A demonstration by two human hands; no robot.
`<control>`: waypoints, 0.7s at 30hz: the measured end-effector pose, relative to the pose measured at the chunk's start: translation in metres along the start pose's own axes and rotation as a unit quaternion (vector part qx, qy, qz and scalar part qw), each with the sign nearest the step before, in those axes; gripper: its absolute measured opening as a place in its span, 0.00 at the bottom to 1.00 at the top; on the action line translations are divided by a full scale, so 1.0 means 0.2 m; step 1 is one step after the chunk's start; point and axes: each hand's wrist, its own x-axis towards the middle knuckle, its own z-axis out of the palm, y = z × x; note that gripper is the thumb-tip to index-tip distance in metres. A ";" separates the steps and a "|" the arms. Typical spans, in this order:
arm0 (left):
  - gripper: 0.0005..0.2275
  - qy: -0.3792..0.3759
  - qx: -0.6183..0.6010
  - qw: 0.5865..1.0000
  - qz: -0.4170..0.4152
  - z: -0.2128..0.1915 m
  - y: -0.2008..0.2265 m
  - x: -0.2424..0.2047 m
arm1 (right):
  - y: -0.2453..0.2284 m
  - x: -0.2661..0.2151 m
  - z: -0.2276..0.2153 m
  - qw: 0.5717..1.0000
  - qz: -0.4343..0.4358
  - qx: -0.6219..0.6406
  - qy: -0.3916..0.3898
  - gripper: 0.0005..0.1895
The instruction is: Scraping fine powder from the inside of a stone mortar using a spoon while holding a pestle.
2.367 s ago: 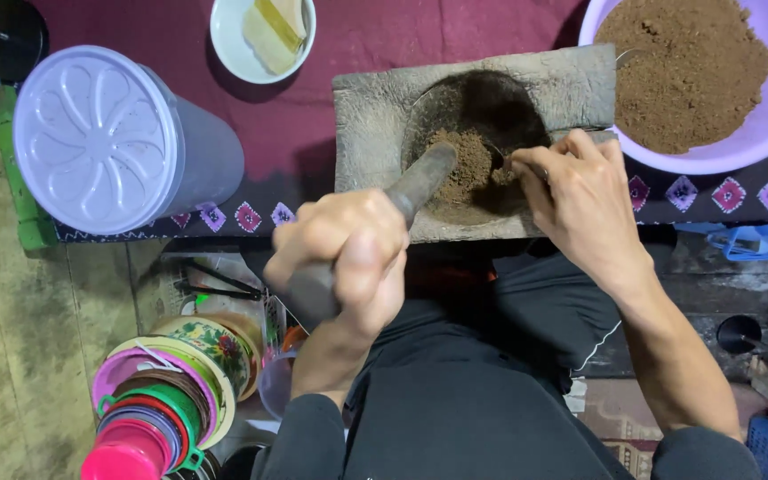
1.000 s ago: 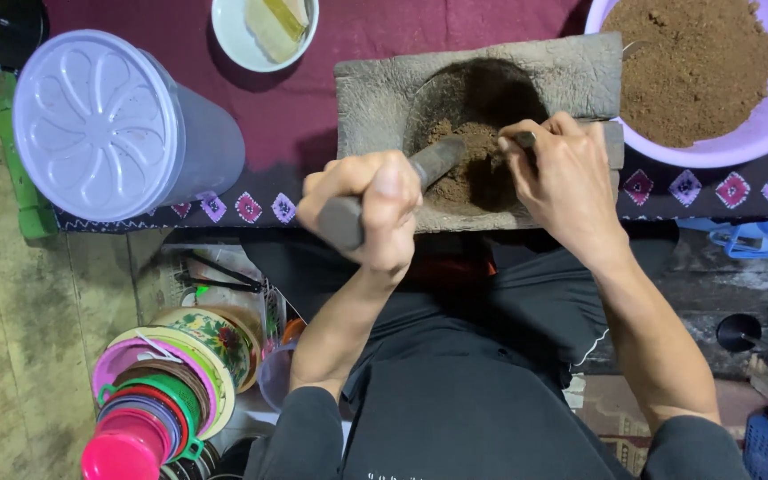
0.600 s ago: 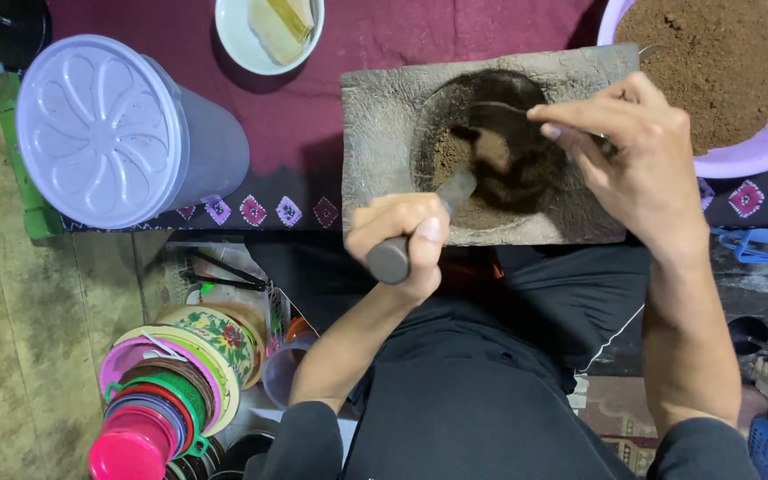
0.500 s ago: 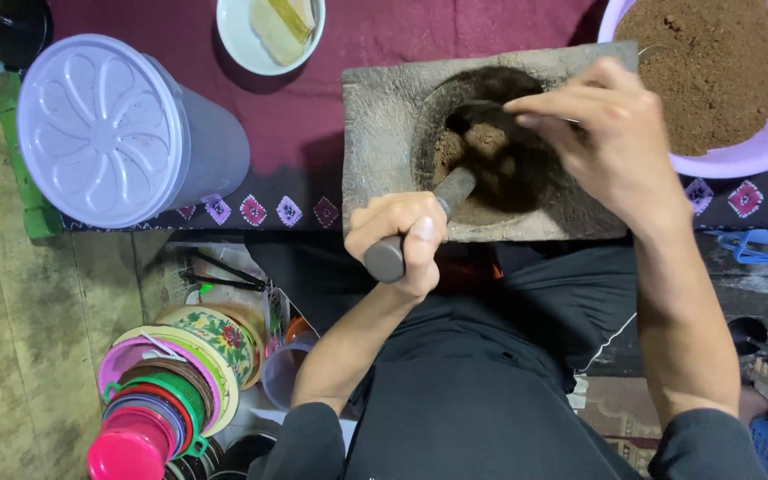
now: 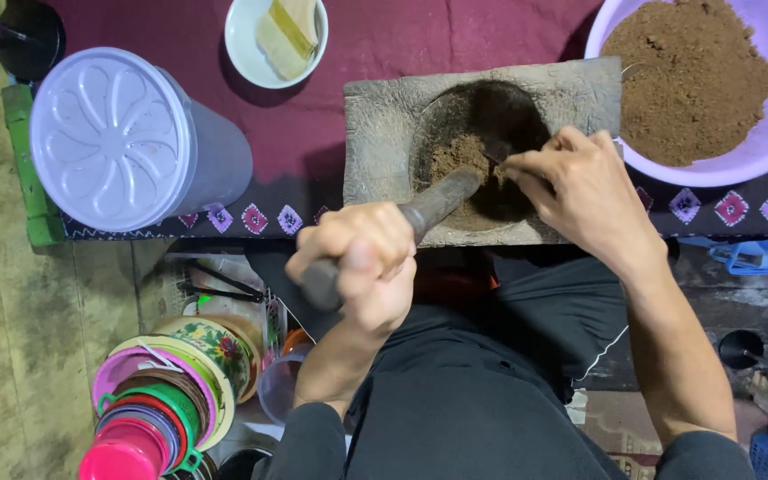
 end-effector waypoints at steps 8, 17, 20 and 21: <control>0.16 0.237 0.505 0.813 -0.167 0.02 -0.20 -0.07 | -0.08 -0.22 -0.21 0.991 -0.087 -0.039 0.092 0.13; 0.16 -0.001 0.240 0.970 -0.036 0.05 -0.22 0.07 | -0.08 -0.09 -0.03 0.994 -0.099 0.043 0.010 0.12; 0.15 -0.025 0.164 0.986 -0.017 0.08 -0.16 0.12 | 0.02 -0.06 -0.05 0.996 -0.077 0.009 0.051 0.13; 0.15 -0.025 0.166 0.986 -0.017 0.10 -0.10 0.13 | 0.03 -0.09 -0.08 0.996 -0.077 0.011 0.051 0.13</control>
